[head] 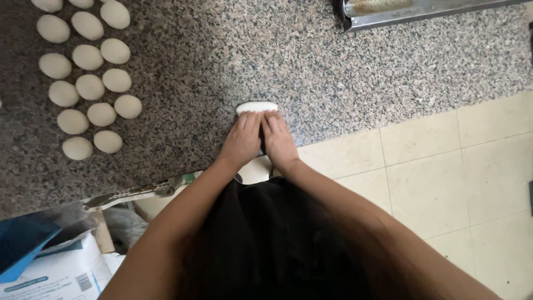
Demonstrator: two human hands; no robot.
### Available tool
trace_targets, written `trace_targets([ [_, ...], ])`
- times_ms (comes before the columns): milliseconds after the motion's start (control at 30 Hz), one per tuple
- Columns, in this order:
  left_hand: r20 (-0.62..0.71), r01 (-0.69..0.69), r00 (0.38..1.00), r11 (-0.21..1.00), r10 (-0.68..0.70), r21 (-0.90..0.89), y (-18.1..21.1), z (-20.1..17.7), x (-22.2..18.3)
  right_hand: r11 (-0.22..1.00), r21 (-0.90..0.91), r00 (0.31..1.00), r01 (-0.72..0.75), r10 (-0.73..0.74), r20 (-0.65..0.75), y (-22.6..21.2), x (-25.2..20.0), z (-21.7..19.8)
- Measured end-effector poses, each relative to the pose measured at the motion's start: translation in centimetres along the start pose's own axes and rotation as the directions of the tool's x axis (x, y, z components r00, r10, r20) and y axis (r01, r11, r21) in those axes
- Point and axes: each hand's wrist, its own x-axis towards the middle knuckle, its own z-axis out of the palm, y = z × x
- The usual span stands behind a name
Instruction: The person picks up dough balls one at a time, flattens them by hand on a countertop, rolls them into elongated shapes, and places the shaped dough onto a multi-slot metal baking tray.
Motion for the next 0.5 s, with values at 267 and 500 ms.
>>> trace_targets([
  [267, -0.043, 0.202, 0.975, 0.952, -0.218, -0.229, 1.9, -4.5, 2.3, 0.951, 0.236, 0.979, -0.201, 0.201, 0.024, 0.6, 2.4, -3.8],
  [500, 0.008, 0.101, 0.995, 0.990, -0.101, -0.095, 2.1, -3.5, 0.6, 0.968, 0.215, 0.991, -0.131, 0.134, 0.000, -1.7, 0.3, -3.1],
])
